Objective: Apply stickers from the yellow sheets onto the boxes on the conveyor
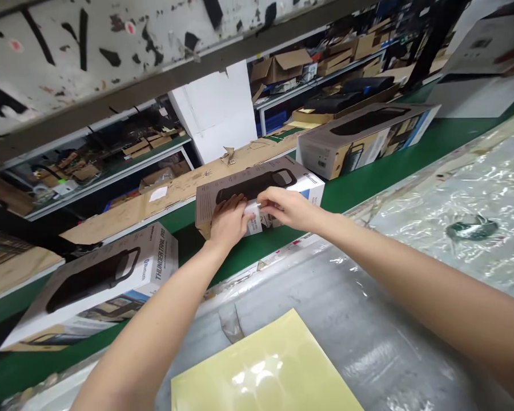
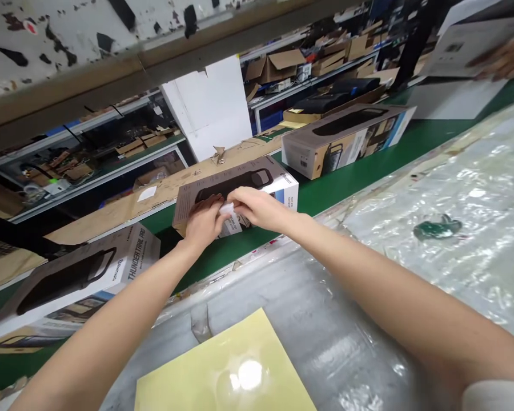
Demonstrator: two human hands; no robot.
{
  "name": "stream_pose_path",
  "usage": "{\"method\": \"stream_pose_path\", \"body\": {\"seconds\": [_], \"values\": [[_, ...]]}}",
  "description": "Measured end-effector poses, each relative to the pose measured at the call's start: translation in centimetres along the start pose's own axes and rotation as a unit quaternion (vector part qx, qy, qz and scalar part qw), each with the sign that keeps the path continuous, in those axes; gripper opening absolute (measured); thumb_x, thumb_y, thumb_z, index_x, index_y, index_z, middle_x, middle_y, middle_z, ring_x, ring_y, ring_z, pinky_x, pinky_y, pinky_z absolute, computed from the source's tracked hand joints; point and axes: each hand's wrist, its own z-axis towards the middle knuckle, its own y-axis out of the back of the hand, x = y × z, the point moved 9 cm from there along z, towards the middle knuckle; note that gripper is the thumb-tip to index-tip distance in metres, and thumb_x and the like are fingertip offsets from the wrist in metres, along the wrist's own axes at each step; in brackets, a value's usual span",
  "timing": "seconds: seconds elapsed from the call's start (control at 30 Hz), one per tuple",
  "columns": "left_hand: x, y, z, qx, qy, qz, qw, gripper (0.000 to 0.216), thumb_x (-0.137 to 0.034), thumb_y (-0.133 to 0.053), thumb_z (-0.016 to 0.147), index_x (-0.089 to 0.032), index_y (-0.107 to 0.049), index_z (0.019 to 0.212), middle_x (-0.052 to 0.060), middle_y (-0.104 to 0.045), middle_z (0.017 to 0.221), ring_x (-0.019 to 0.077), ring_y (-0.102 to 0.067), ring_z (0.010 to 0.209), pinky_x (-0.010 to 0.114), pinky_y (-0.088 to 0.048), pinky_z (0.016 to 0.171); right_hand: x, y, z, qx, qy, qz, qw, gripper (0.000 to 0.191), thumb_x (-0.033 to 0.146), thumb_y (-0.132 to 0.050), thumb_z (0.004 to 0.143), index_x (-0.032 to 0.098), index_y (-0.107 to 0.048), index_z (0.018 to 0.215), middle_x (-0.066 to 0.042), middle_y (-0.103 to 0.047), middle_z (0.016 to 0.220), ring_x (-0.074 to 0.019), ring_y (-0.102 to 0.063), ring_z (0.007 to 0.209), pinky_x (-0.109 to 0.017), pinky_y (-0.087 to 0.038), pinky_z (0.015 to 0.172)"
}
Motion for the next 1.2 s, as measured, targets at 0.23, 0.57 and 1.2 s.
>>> {"method": "stream_pose_path", "body": {"seconds": [0.23, 0.57, 1.2], "values": [[0.8, 0.0, -0.4, -0.004, -0.009, 0.004, 1.0, 0.037, -0.035, -0.065, 0.098, -0.02, -0.063, 0.132, 0.008, -0.062, 0.144, 0.0279, -0.056, 0.135, 0.042, -0.045, 0.111, -0.5, -2.5, 1.6, 0.057, 0.042, -0.088, 0.994, 0.018, 0.017, -0.045, 0.097, 0.019, -0.058, 0.11, -0.012, -0.065, 0.099, -0.0285, -0.059, 0.094, -0.039, -0.049, 0.079], [1.2, 0.1, -1.1, 0.011, 0.009, -0.011, 1.0, 0.039, -0.035, -0.061, 0.1, -0.02, -0.062, 0.135, 0.008, -0.058, 0.148, 0.0269, -0.052, 0.139, 0.041, -0.041, 0.114, -2.3, -2.7, 0.3, 0.085, -0.043, -0.247, 0.964, 0.057, 0.029, -0.065, 0.093, 0.017, -0.047, 0.146, -0.02, -0.064, 0.125, -0.0381, -0.058, 0.109, -0.047, -0.045, 0.087], [0.9, -0.1, -2.5, 0.094, 0.019, -0.033, 0.995, 0.047, -0.028, -0.05, 0.104, -0.026, -0.05, 0.151, 0.009, -0.046, 0.158, 0.0287, -0.037, 0.149, 0.047, -0.031, 0.121, 2.5, -0.4, 0.1, -0.098, -0.212, -0.07, 0.97, 0.018, 0.033, -0.062, 0.099, 0.016, -0.07, 0.099, -0.011, -0.072, 0.099, -0.0277, -0.066, 0.096, -0.04, -0.05, 0.086]]}}
